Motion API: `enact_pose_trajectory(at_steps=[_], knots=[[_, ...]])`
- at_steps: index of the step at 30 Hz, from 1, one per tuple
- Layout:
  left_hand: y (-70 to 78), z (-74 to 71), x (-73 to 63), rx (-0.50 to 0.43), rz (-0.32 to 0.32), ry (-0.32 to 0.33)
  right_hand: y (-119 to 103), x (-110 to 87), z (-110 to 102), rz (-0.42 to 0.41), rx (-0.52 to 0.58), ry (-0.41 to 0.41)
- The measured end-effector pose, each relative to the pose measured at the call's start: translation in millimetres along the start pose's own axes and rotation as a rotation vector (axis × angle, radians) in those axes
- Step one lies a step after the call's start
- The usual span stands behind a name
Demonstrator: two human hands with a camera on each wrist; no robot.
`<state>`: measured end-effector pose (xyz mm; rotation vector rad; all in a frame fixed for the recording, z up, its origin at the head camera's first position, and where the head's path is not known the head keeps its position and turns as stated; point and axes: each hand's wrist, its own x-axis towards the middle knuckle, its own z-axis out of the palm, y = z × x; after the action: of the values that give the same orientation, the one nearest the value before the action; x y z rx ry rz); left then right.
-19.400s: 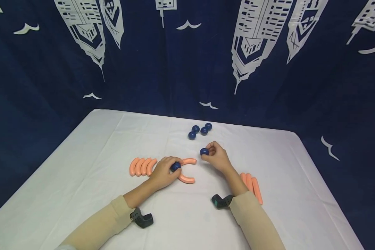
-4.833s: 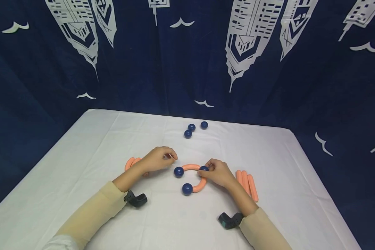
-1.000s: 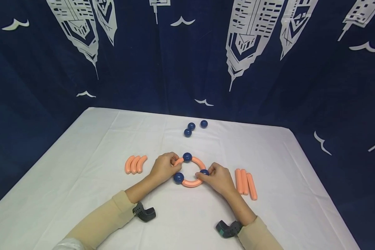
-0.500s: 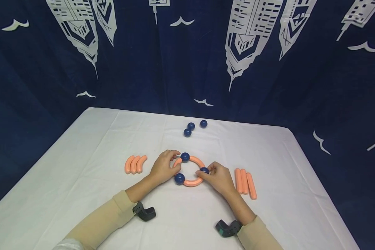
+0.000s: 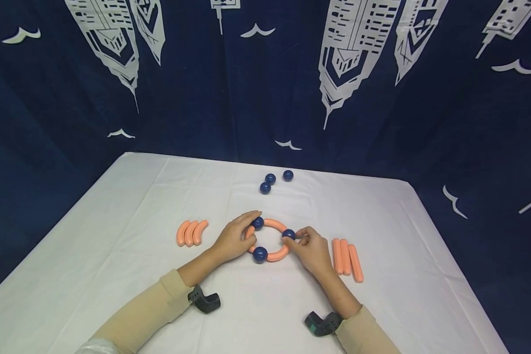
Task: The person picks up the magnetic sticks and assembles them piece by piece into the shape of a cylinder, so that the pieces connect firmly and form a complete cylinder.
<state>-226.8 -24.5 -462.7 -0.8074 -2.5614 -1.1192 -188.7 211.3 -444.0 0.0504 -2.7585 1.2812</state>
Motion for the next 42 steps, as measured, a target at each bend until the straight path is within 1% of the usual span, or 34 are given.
enact_pose_trajectory(at_steps=[5,13,18,25,30,37,42], knots=[[1.0,-1.3,-0.4,-0.031,-0.012,0.005,1.5,1.4,-0.4,0.002,0.02,0.001],[1.3,-2.6,0.0,-0.056,-0.012,0.064,-0.8,2.3,-0.3,-0.005,0.039,-0.015],[1.5,-1.3,-1.0,-0.065,-0.037,0.091,-2.5,2.0,-1.3,-0.011,0.061,-0.02],[2.5,1.6,-1.3,-0.079,-0.061,0.101,-5.6,0.1,-10.1,-0.024,0.074,-0.014],[3.0,1.4,-0.6,-0.083,-0.078,0.106,-7.0,-2.4,-22.8,0.009,0.088,-0.01],[4.1,0.6,-1.0,-0.093,-0.079,0.117,-6.0,-12.9,-52.9,0.063,0.071,-0.018],[4.2,0.2,-1.2,-0.091,-0.082,0.118,1.4,-21.9,-72.5,0.117,0.125,-0.027]])
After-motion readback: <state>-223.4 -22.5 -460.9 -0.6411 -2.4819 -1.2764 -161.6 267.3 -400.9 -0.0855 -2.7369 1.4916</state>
